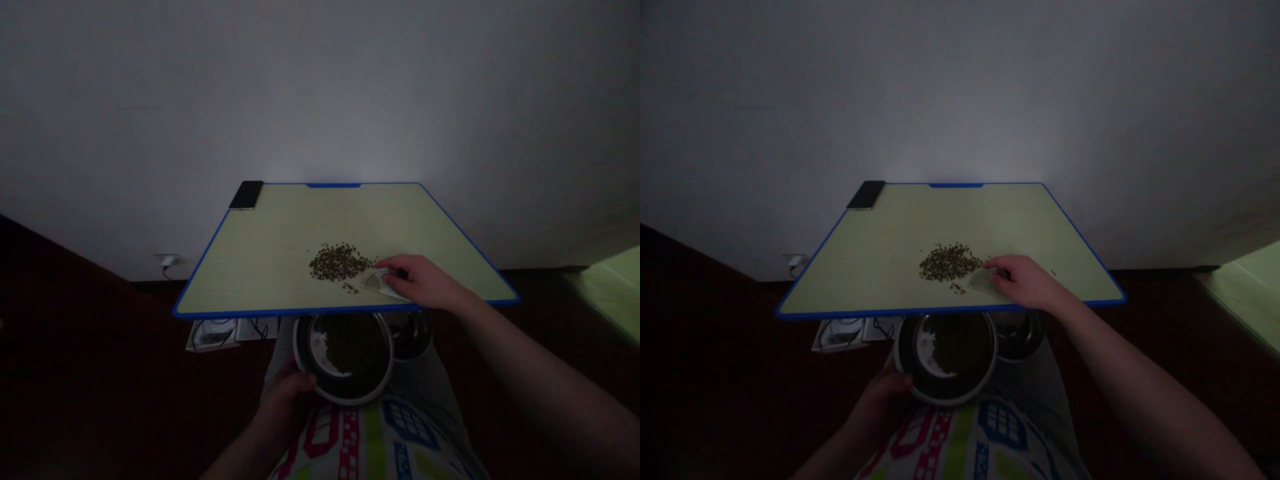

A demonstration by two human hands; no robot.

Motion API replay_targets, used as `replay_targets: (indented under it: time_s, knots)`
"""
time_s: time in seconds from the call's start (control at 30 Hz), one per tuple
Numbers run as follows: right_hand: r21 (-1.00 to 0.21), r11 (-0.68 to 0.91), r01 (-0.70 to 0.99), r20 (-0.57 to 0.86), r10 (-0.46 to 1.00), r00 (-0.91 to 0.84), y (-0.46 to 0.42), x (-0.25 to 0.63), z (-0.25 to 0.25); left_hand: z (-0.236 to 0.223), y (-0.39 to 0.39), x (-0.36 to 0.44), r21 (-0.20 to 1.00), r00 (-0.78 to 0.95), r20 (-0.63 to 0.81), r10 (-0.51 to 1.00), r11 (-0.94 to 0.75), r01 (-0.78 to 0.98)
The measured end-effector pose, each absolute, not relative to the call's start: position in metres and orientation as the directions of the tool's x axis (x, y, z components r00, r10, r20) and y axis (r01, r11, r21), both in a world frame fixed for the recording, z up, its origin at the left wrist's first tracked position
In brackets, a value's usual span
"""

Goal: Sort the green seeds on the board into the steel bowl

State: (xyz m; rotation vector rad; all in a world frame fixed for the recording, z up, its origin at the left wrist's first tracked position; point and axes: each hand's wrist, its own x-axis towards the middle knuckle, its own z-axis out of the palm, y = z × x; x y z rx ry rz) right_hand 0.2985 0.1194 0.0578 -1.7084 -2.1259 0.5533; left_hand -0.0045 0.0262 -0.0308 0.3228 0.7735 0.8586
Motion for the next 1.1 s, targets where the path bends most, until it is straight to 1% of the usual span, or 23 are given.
replay_targets:
  time_s: [0.13,0.33,0.43,0.53,0.63,0.83,1.0,1.1]
  knots:
    - [-0.512,0.174,0.841,0.048,0.983,-0.175,0.115,0.300,0.058,-0.026,0.027,-0.004,0.541,0.395,-0.494,0.775,0.629,-0.558]
    - [-0.598,0.175,0.783,0.080,0.984,-0.159,0.093,0.300,0.057,-0.030,0.025,-0.005,0.539,0.397,-0.503,0.768,0.638,-0.550]
    - [-0.588,0.182,0.788,0.073,0.982,-0.172,0.089,0.292,0.057,-0.033,0.025,-0.005,0.538,0.392,-0.507,0.767,0.638,-0.551]
    - [-0.557,0.142,0.818,0.065,0.990,-0.128,0.093,0.287,0.056,-0.034,0.026,-0.005,0.539,0.379,-0.516,0.768,0.635,-0.553]
    - [-0.538,0.115,0.835,0.058,0.993,-0.099,0.100,0.285,0.055,-0.036,0.025,-0.006,0.532,0.410,-0.487,0.772,0.634,-0.562]
    - [-0.536,0.166,0.828,0.066,0.986,-0.155,0.107,0.285,0.054,-0.041,0.024,-0.009,0.532,0.457,-0.435,0.776,0.631,-0.565]
    - [-0.555,0.199,0.807,0.066,0.978,-0.196,0.106,0.287,0.053,-0.037,0.024,-0.008,0.534,0.439,-0.463,0.770,0.638,-0.555]
    - [-0.562,0.208,0.801,0.073,0.977,-0.202,0.105,0.285,0.054,-0.036,0.025,-0.008,0.536,0.434,-0.457,0.777,0.630,-0.562]
